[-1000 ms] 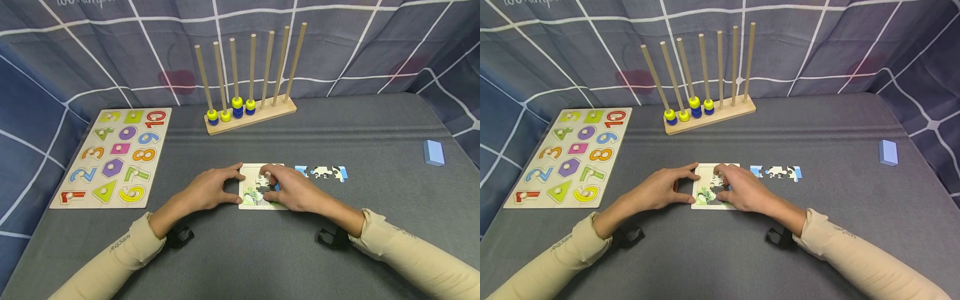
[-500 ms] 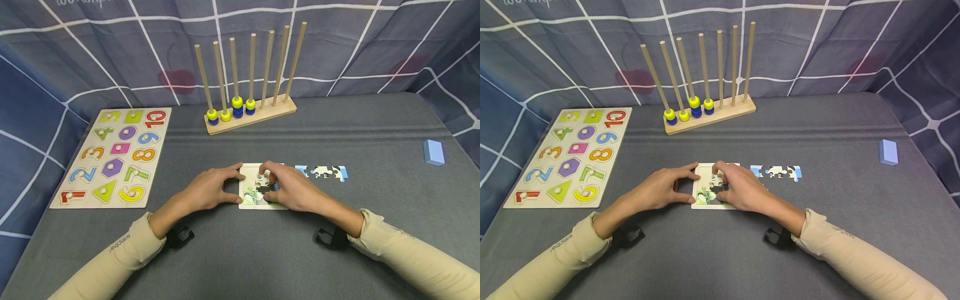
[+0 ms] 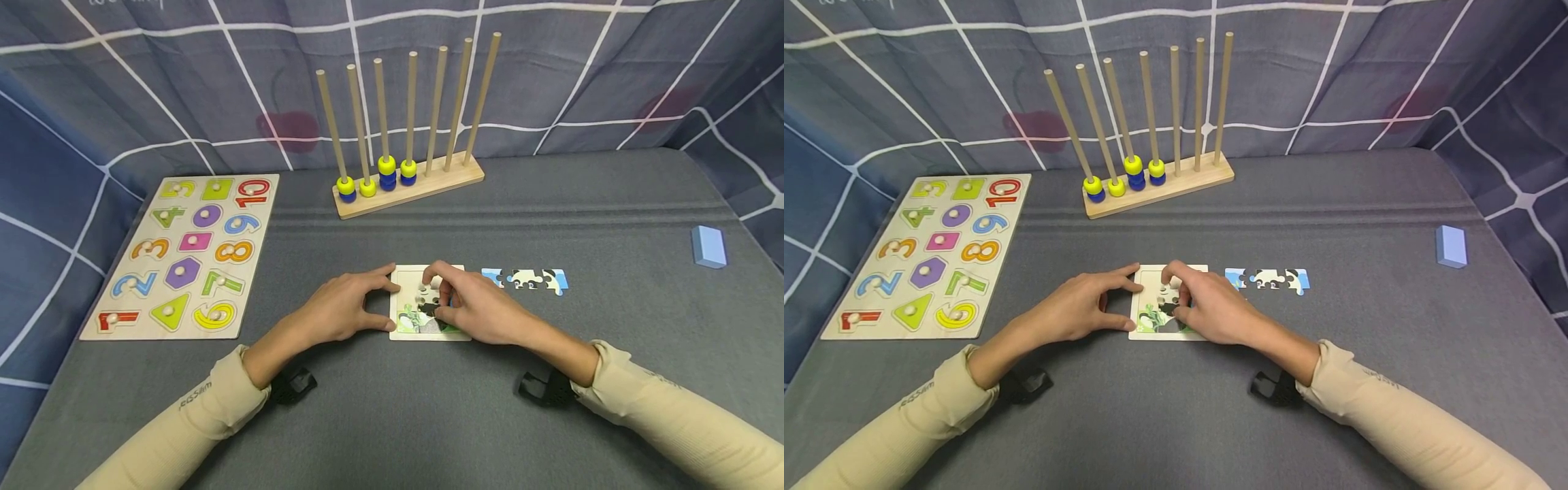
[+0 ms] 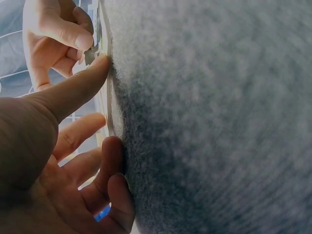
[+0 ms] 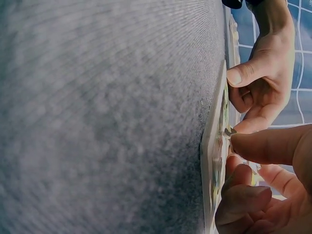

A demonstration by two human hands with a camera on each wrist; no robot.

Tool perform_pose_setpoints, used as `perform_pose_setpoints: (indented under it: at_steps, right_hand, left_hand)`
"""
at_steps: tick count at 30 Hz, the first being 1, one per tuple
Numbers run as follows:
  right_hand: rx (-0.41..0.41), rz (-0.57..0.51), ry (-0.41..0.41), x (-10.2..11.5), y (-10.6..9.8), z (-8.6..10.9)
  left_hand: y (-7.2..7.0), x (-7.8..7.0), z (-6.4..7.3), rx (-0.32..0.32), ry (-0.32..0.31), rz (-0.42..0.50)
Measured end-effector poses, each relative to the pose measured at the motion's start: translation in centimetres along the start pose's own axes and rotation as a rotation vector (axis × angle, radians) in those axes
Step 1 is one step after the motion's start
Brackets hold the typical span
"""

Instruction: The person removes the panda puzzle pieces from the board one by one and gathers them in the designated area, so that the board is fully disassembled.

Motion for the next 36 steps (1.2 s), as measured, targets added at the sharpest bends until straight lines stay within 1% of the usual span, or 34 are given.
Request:
perform_pose_setpoints:
  at_steps: [14, 20, 24, 32, 36]
  right_hand:
    - [-0.007, -0.064, 0.016, -0.2, 0.1, 0.1]
    - [-0.050, -0.127, 0.036, -0.1, -0.2, 0.2]
    - [-0.073, -0.161, 0.063, -0.1, -0.6, 0.3]
    - [-0.056, -0.229, 0.079, -0.5, -1.3, 1.1]
    - [-0.074, -0.248, 0.079, -1.0, -1.9, 1.8]
  left_hand:
    - [0.0, 0.0, 0.1, 0.002, -0.004, 0.009]
    - [-0.1, 0.0, 0.1, 0.005, -0.004, 0.005]
    - [0.0, 0.0, 0.1, 0.005, -0.007, 0.000]
    - [0.0, 0.1, 0.1, 0.006, -0.011, 0.003]
    - [0.0, 0.0, 0.0, 0.011, -0.005, -0.005]
Point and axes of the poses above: each hand's wrist, its own z-axis away from the middle knuckle, its own y-axis out of the palm, x = y × z, the point moved 6 cm from there along -z, towards the middle knuckle, and after that the axes turned 15 degrees about -x, right-handed, at the moved point
